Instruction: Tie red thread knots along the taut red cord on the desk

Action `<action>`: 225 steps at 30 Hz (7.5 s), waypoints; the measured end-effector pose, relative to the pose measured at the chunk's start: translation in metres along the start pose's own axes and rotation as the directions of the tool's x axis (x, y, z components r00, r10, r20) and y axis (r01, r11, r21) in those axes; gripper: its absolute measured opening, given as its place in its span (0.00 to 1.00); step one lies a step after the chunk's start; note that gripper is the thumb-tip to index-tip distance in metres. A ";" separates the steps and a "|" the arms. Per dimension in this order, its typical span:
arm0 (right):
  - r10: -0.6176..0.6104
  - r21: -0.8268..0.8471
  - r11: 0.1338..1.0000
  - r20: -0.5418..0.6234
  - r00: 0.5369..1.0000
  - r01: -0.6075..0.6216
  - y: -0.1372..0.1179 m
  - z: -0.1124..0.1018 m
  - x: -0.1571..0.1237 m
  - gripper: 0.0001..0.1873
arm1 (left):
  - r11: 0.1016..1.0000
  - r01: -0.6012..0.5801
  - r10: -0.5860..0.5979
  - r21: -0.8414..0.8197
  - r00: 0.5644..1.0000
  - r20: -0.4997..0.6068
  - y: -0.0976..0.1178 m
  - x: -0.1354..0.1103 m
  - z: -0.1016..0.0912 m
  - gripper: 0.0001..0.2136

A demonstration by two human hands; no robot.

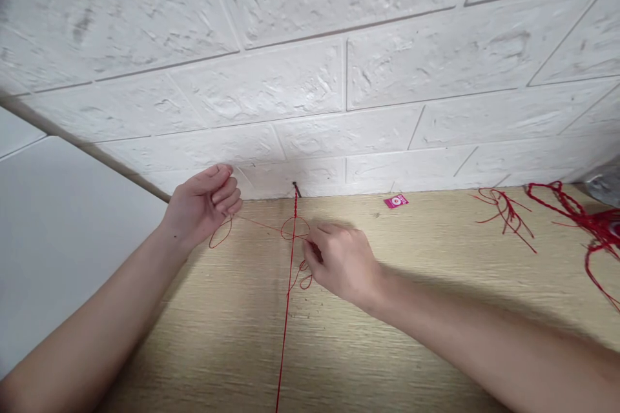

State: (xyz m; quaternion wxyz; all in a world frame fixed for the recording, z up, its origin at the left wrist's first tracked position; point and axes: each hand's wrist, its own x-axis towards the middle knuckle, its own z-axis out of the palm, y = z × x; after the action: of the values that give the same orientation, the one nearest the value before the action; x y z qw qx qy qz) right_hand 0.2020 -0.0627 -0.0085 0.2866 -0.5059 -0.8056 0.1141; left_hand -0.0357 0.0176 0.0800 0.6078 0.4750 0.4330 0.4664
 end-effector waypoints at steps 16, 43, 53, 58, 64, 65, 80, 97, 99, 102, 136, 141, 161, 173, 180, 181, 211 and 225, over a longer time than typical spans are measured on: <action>0.021 0.026 0.999 -0.054 0.998 -0.019 0.000 0.000 0.002 0.06 | 0.067 -0.239 -0.326 0.969 0.912 0.248 0.006 -0.011 -0.013 0.09; 0.093 0.003 0.996 0.061 0.994 -0.093 0.000 -0.002 0.003 0.24 | 0.317 -0.557 0.013 0.768 0.812 0.583 -0.062 0.002 -0.011 0.05; 0.034 0.032 0.999 0.076 0.997 -0.036 0.001 -0.002 0.003 0.29 | 0.221 -0.622 0.089 0.751 0.780 0.620 -0.070 0.002 -0.011 0.06; 0.014 0.063 0.998 0.110 0.994 -0.022 0.004 -0.003 0.003 0.30 | 0.192 -0.629 0.089 0.753 0.775 0.625 -0.070 0.002 -0.010 0.07; 0.077 0.094 0.992 0.078 0.994 -0.084 0.004 -0.004 0.004 0.20 | 0.207 -0.638 0.069 0.742 0.766 0.639 -0.070 0.004 -0.009 0.07; 0.089 0.071 0.993 0.057 0.994 -0.093 0.003 -0.003 0.004 0.16 | 0.210 -0.639 0.067 0.740 0.765 0.641 -0.070 0.004 -0.009 0.07; -0.093 0.455 0.886 -0.018 0.996 0.091 0.001 -0.015 0.004 0.04 | 0.195 -0.636 0.065 0.747 0.768 0.637 -0.070 0.004 -0.009 0.07; 0.205 0.142 0.966 0.094 0.974 -0.216 0.005 -0.010 0.004 0.02 | 0.232 -0.631 0.063 0.740 0.769 0.636 -0.071 0.005 -0.012 0.08; 0.249 -0.051 0.968 0.090 0.964 -0.245 0.005 -0.011 0.006 0.01 | 0.221 -0.642 0.054 0.734 0.760 0.648 -0.070 0.005 -0.012 0.09; 0.233 -0.154 0.963 0.063 0.970 -0.221 0.004 -0.012 0.007 0.02 | 0.180 -0.659 -0.001 0.730 0.742 0.670 -0.066 0.005 -0.012 0.08; 0.160 0.318 0.938 -0.040 0.986 -0.139 0.018 0.001 0.017 0.18 | 0.428 -0.553 0.298 0.715 0.833 0.466 -0.080 -0.013 0.009 0.08; 0.097 0.213 0.975 -0.135 0.986 -0.067 0.016 -0.002 0.014 0.16 | 0.366 -0.619 0.401 0.695 0.779 0.482 -0.078 -0.012 0.007 0.11; 0.060 0.509 0.856 0.072 0.996 -0.088 -0.002 0.007 0.031 0.21 | 0.703 -0.251 0.219 0.666 0.967 0.133 -0.090 -0.015 0.041 0.08; 0.096 0.397 0.912 0.045 0.994 -0.106 0.010 0.011 0.032 0.13 | 0.511 -0.289 0.255 0.810 0.950 0.178 -0.088 -0.023 0.045 0.06; -0.029 0.219 0.975 0.019 0.999 0.024 0.013 0.011 0.035 0.10 | 0.407 -0.325 0.304 0.854 0.930 0.209 -0.088 -0.022 0.048 0.07; -0.049 0.204 0.978 0.020 0.999 0.044 0.014 0.011 0.036 0.12 | 0.394 -0.332 0.311 0.857 0.926 0.215 -0.089 -0.021 0.047 0.08; -0.107 0.168 0.981 0.032 0.994 0.100 0.017 0.013 0.039 0.16 | 0.243 -0.390 0.319 0.888 0.897 0.307 -0.093 -0.016 0.047 0.14; -0.102 0.132 0.986 0.030 0.994 0.098 0.019 0.018 0.038 0.14 | 0.175 -0.387 0.341 0.905 0.886 0.314 -0.094 -0.018 0.049 0.12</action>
State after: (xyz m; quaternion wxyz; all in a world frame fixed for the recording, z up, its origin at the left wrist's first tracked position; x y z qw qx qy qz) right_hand 0.1937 -0.0187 -0.0186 0.3095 -0.4428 -0.8259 0.1610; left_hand 0.0236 -0.0190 -0.0026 0.0798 0.8387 0.4853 0.2339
